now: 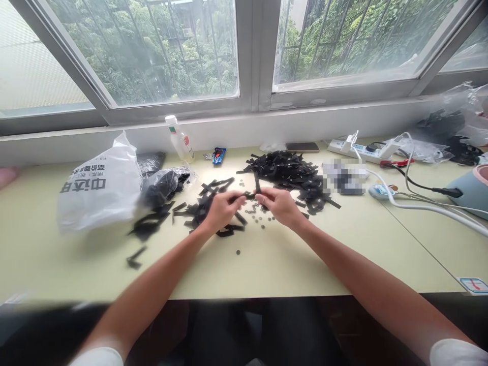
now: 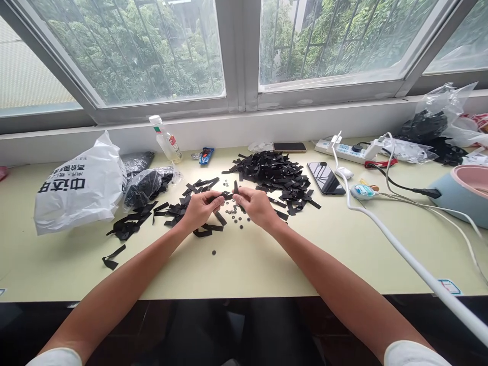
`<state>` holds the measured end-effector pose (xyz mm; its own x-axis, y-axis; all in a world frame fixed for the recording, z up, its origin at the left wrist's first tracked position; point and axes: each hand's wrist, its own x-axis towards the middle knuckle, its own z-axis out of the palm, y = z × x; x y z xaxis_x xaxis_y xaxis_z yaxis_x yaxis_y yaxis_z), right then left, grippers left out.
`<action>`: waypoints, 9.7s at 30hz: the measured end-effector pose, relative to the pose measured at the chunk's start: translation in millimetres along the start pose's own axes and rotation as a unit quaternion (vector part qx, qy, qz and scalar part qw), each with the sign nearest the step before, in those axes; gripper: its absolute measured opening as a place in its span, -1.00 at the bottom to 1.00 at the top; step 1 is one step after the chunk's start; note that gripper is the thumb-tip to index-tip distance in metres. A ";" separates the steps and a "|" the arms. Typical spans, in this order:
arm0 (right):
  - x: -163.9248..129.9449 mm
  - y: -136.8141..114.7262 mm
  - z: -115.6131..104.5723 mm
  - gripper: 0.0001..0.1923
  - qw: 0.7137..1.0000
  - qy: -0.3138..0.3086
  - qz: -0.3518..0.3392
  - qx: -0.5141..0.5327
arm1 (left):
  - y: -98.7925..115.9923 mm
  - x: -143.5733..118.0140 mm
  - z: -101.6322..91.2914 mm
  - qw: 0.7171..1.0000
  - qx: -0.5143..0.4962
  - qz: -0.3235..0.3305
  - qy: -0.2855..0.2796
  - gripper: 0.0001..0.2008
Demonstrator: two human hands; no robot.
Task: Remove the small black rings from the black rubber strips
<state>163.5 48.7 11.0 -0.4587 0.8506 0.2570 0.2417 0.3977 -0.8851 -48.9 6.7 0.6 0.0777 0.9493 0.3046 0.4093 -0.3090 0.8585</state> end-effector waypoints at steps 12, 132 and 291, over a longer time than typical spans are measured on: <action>-1.0 3.5 5.4 -0.56 0.989 -0.080 0.110 0.061 | 3.2 0.2 3.8 0.998 -0.049 -0.037 -0.027 -0.70; 25.6 73.3 -64.2 -0.75 0.879 0.131 0.087 -0.451 | 1.0 5.4 -20.6 0.985 0.150 -0.008 0.086 -0.80; -5.3 -0.9 13.7 -0.74 0.998 -0.033 -0.054 0.025 | 1.5 0.2 6.1 0.969 -0.212 -0.093 -0.090 -0.60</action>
<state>154.0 39.1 5.1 -0.5357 0.7788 0.3263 0.1462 0.4661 -0.8726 -42.7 6.8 -0.6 0.2121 0.9736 0.0844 0.0252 -0.0918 0.9955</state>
